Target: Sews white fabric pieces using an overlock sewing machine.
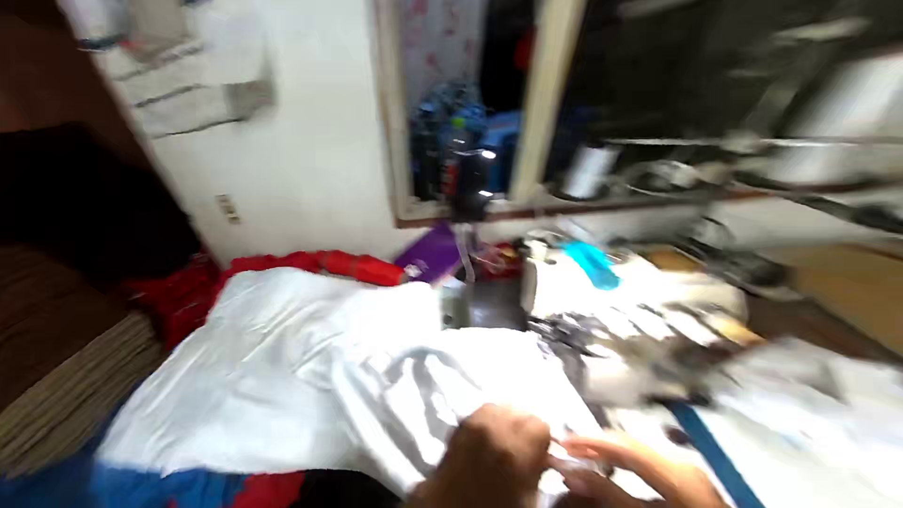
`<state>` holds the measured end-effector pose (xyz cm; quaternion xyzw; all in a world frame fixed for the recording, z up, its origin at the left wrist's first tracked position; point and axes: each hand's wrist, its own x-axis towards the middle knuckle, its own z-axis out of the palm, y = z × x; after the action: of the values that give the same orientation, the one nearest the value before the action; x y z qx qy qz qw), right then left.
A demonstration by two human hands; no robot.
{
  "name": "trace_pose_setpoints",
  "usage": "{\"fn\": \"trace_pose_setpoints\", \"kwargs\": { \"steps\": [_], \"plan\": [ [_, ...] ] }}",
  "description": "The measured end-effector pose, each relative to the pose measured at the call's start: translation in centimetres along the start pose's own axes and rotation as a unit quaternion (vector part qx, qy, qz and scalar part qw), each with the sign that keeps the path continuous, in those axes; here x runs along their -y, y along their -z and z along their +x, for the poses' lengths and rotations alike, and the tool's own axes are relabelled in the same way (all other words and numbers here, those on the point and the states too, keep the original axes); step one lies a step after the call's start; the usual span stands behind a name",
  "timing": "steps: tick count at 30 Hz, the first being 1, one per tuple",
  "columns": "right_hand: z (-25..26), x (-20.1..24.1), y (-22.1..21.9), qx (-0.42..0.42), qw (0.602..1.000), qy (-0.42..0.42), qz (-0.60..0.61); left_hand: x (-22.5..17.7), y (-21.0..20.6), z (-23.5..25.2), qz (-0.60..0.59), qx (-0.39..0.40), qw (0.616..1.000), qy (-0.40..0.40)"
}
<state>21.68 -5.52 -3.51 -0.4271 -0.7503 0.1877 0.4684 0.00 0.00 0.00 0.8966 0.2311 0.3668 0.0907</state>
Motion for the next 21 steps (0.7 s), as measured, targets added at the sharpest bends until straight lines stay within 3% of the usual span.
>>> {"fn": "trace_pose_setpoints", "kwargs": {
  "steps": [4, 12, 21],
  "plan": [
    [-1.1, -1.6, -1.0, -0.087, 0.995, 0.042, 0.028, 1.2, 0.5, 0.4, -0.055, 0.094, 0.994, -0.001],
    [-3.1, -3.1, -1.1, -0.087, 0.994, -0.001, 0.067, 2.9, -0.8, 1.7, -0.046, 0.236, 0.970, -0.045],
    [-3.6, -3.5, -1.6, -0.084, 0.996, -0.007, 0.006, 2.0, 0.0, 2.6, 0.068, 0.254, 0.959, -0.108]
  ]
}}
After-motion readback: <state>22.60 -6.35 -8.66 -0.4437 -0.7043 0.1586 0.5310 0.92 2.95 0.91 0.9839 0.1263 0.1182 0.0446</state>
